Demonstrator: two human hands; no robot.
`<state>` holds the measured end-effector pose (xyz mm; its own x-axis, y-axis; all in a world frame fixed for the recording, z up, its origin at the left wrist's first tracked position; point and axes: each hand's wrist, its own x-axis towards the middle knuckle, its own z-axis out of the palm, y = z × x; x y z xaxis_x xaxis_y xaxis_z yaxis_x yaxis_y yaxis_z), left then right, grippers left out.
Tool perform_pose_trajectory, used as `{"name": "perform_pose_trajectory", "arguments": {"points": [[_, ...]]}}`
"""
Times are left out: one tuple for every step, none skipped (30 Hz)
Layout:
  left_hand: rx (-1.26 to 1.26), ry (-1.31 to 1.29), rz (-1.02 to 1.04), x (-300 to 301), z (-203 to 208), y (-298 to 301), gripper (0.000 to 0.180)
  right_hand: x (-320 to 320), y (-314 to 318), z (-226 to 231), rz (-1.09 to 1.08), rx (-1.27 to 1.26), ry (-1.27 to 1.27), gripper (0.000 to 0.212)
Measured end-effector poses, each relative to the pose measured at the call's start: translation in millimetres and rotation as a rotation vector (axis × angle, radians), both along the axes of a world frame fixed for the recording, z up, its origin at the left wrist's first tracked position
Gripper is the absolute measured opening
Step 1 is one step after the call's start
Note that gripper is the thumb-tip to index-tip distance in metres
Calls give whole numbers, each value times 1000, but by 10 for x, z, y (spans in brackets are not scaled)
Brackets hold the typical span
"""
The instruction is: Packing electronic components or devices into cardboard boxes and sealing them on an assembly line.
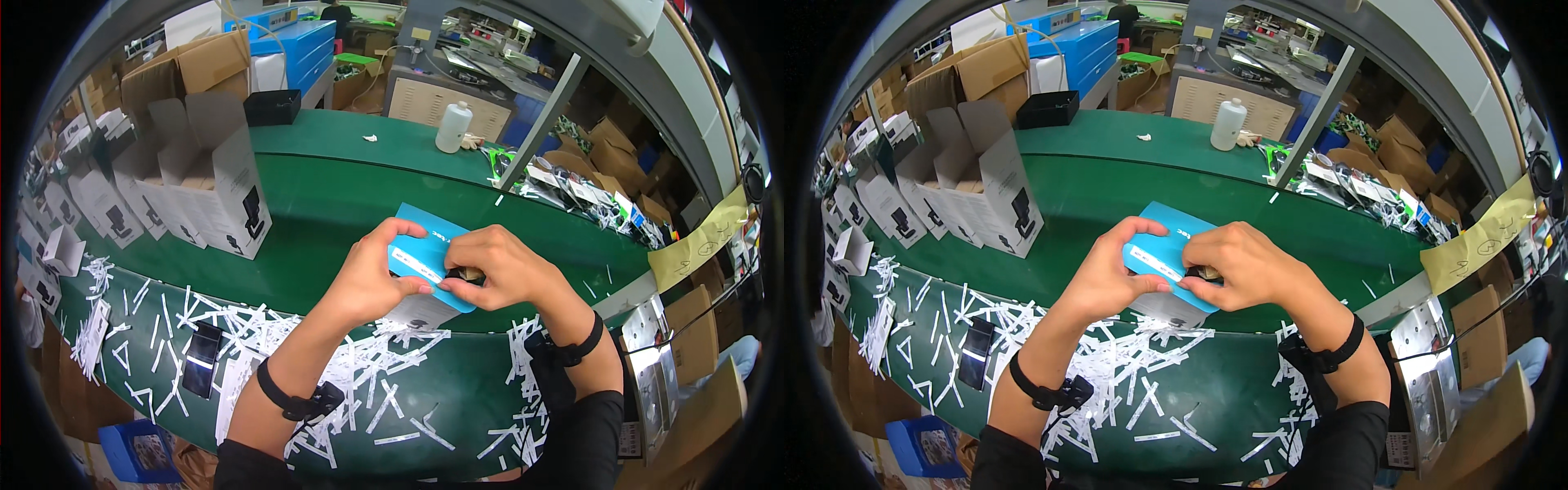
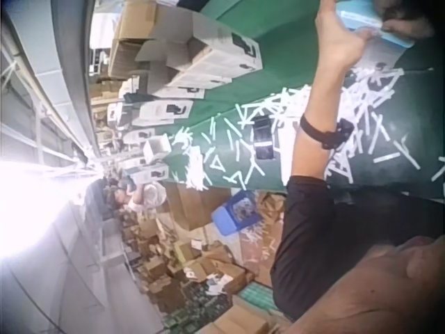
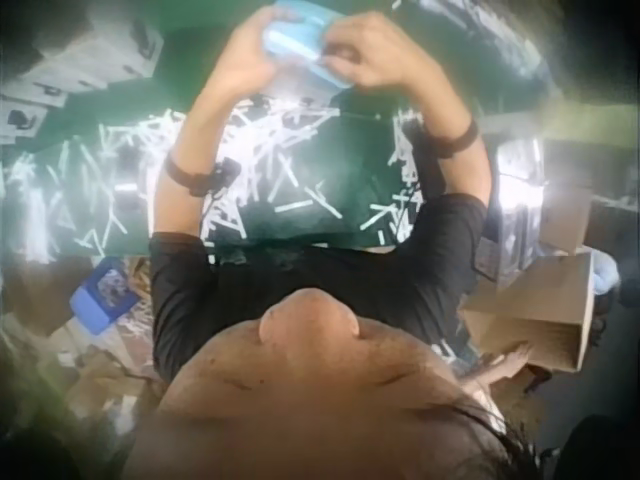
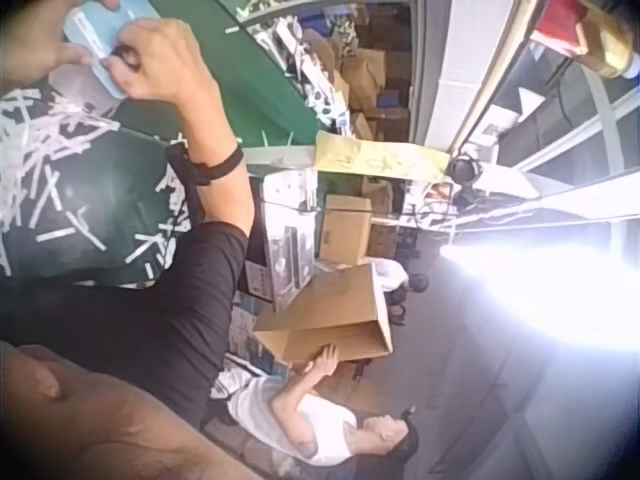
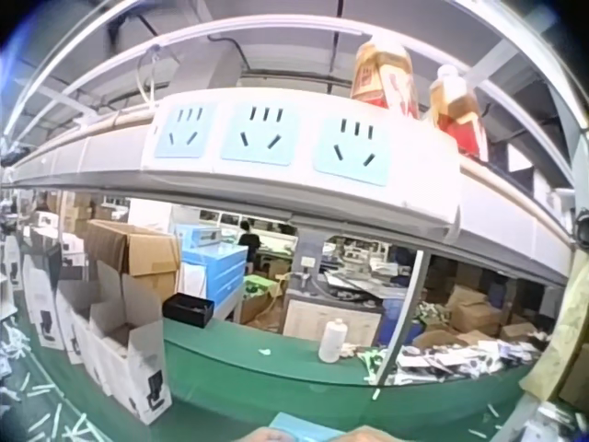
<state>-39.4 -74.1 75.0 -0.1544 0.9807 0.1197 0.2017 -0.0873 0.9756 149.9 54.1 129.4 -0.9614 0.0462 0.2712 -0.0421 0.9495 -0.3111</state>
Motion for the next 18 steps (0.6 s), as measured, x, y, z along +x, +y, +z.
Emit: {"name": "perform_pose_trajectory", "arguments": {"points": [[11,20,-2,10,-5,1,64,10,-3,6,4,-1,-2,17],[12,19,-1,18,1,-3,64,23,-10,10,8,-1,-2,17],[19,32,-8,27,10,-8,64,40,-9,-6,8,-1,-3,17],[28,48,-14,30,27,-13,64,47,1,-34,25,-37,31,16],[31,51,-15,39,30,-7,64,61,-5,-44,40,-74,65,16],[53,20,-39,51,18,13,63,90,-51,-21,38,-70,68,16],[68,-7,-52,42,-1,14,62,99,-135,-1,80,-160,91,17],[69,-3,-46,38,-4,43,62,131,-222,29,120,-247,112,17],[47,38,-6,29,9,92,61,189,-329,71,153,-269,109,17],[15,82,43,9,-3,117,61,225,-415,103,206,-249,105,19],[79,70,65,6,-24,136,61,330,-513,137,137,-136,66,27],[74,77,67,10,-15,132,61,432,-585,134,67,-24,28,36],[60,140,69,28,21,163,61,501,-615,88,61,-20,38,36],[46,205,72,35,54,179,62,546,-621,11,-156,4,174,47],[49,218,70,31,82,178,62,564,-596,-63,-372,26,310,60],[43,270,82,39,110,184,61,580,-539,-133,-494,-17,318,84],[33,321,91,63,126,192,60,555,-467,-251,-503,0,370,81],[36,333,82,90,162,180,60,511,-391,-377,-511,18,423,78]]}}
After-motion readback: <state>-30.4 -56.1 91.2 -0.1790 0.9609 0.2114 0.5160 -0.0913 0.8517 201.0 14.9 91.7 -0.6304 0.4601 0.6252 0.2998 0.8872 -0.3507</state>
